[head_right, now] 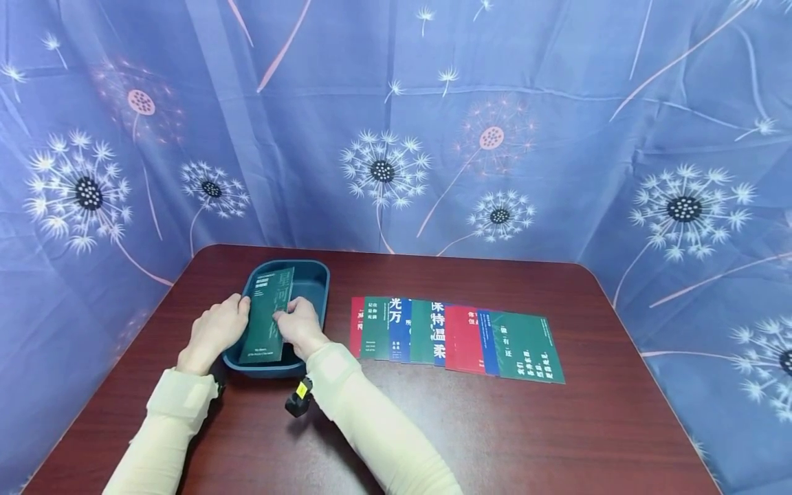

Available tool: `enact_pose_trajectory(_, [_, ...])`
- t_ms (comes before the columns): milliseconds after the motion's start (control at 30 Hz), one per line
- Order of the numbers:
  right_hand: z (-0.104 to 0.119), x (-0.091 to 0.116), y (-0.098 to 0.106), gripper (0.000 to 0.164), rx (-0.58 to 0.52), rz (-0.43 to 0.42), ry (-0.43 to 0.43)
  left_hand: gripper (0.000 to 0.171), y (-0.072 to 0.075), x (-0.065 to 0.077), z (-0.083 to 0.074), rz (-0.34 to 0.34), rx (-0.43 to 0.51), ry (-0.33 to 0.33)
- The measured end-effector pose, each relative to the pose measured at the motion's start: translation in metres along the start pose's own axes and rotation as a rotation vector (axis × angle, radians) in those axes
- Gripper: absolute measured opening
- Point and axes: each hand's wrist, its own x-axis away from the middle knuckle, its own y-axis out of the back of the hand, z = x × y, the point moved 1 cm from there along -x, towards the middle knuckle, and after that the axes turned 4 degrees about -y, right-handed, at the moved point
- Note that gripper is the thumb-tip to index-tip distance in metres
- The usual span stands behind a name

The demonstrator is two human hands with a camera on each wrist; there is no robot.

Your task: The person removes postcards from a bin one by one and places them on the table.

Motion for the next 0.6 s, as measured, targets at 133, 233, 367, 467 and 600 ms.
enact_pose_trajectory(133, [0.005, 0.003, 0.003, 0.014, -0.033, -0.009, 0.048, 0.047, 0.000, 0.000, 0.000, 0.005, -0.001, -0.001])
enact_pose_trajectory(233, [0.011, 0.007, 0.006, 0.011, -0.037, -0.002, 0.068, 0.048, -0.001, -0.001, 0.001, 0.008, -0.002, 0.008])
enact_pose_trajectory(367, [0.017, 0.010, 0.010, 0.013, 0.013, 0.000, 0.074, 0.048, -0.001, 0.000, 0.001, 0.018, -0.003, 0.012])
enact_pose_trajectory(467, [0.020, 0.010, 0.014, 0.017, 0.055, 0.002, 0.092, 0.047, 0.000, 0.001, 0.001, 0.014, 0.000, 0.006])
enact_pose_trajectory(600, [0.021, 0.009, 0.020, 0.026, 0.099, -0.009, 0.136, 0.047, -0.001, -0.001, 0.001, 0.003, -0.001, -0.006])
